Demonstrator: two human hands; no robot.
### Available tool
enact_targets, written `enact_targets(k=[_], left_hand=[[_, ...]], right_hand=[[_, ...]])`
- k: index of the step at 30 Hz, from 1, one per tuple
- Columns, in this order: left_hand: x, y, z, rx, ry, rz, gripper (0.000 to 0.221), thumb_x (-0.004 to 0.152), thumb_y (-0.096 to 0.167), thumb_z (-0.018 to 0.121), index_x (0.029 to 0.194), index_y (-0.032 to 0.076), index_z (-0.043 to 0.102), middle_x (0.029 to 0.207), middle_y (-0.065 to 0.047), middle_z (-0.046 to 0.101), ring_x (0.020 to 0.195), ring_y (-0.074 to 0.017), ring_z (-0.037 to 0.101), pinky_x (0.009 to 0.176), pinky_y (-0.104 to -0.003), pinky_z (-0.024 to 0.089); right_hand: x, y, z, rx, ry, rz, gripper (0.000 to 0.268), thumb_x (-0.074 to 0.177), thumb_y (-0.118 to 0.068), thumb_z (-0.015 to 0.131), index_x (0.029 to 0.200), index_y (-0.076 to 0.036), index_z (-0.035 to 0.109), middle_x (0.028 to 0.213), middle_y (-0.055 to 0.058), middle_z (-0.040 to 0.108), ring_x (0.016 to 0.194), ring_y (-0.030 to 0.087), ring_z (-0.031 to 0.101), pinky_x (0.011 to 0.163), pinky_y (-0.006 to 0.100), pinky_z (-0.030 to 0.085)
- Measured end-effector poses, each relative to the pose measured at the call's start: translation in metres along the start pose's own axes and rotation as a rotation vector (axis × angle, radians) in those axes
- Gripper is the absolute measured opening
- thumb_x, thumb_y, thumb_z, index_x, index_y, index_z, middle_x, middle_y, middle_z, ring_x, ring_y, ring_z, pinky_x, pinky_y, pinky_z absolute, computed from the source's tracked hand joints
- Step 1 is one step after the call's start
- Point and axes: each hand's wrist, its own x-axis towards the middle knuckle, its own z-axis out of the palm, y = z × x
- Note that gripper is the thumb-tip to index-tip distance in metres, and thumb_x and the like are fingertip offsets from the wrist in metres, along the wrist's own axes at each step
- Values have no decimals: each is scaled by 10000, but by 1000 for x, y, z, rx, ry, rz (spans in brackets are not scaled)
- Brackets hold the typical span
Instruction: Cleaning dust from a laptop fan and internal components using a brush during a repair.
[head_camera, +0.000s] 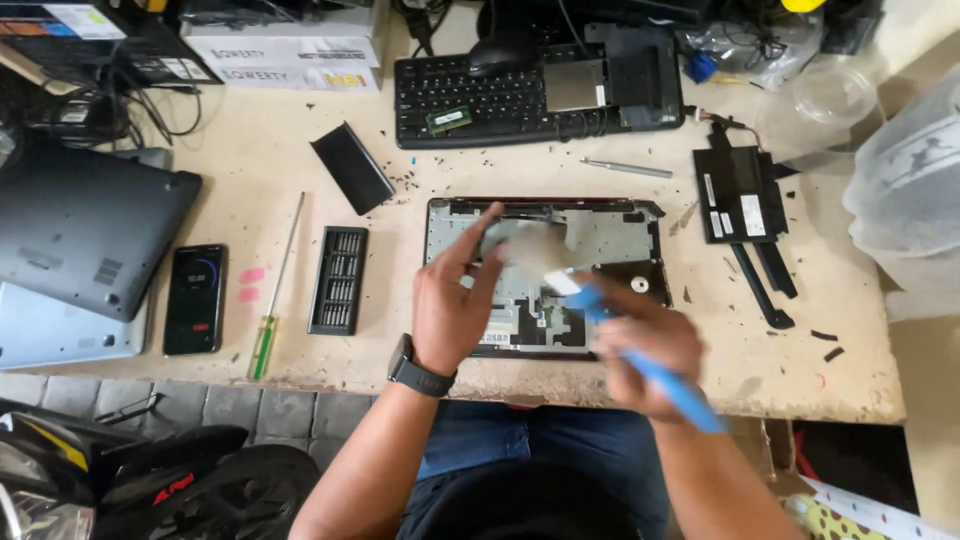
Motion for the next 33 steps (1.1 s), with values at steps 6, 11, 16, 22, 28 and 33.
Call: enact_targets(k=[6, 11, 16, 22, 28, 33], left_hand=[[-7, -14, 20, -227, -112, -93, 418, 1001, 48, 622, 1405, -48, 569, 1061, -284, 751, 881, -384, 772, 771, -468, 622], [-10, -7, 17, -130, -129, -77, 457, 986, 44, 633, 1433, 3, 552, 1062, -235, 763, 959, -367, 750, 799, -462, 619], [-8, -7, 18, -58, -125, -53, 420, 995, 35, 607, 1413, 2, 575, 1087, -226, 759, 961, -364, 748, 837, -459, 617], [-7, -4, 19, -19, -91, -36, 398, 996, 16, 618, 1393, -11, 592, 1100, -235, 758, 803, -271, 796, 764, -388, 631], [-4, -6, 18, -34, -71, -9, 411, 979, 50, 658, 1383, 2, 603, 1069, -221, 759, 998, -353, 736, 849, -449, 607], [-5, -11, 13, -107, -82, -48, 407, 980, 22, 647, 1382, -10, 596, 1107, -245, 740, 1010, -347, 733, 849, -443, 619]], right_hand=[[9, 23, -4, -207, 58, -20, 139, 992, -33, 616, 1123, -46, 660, 1173, 292, 719, 796, 348, 764, 650, 370, 593], [-7, 29, 1, -95, -9, -46, 140, 915, 9, 683, 1052, -11, 701, 1176, 328, 708, 994, 453, 741, 787, 470, 626], [-11, 32, -2, -10, 12, -2, 161, 885, 27, 701, 1041, -3, 724, 1149, 303, 724, 1050, 459, 717, 872, 521, 613], [-7, 40, -5, -13, -1, 111, 94, 992, -72, 619, 1045, -16, 673, 569, 19, 618, 379, 40, 500, 351, 171, 421], [12, 16, -3, -99, 21, 71, 124, 1008, -75, 603, 1090, 5, 651, 576, 13, 579, 376, 43, 453, 377, 199, 417], [4, 33, -6, -202, 87, 33, 168, 1004, 5, 604, 1167, 9, 641, 1148, 276, 731, 436, 73, 572, 460, 229, 474]])
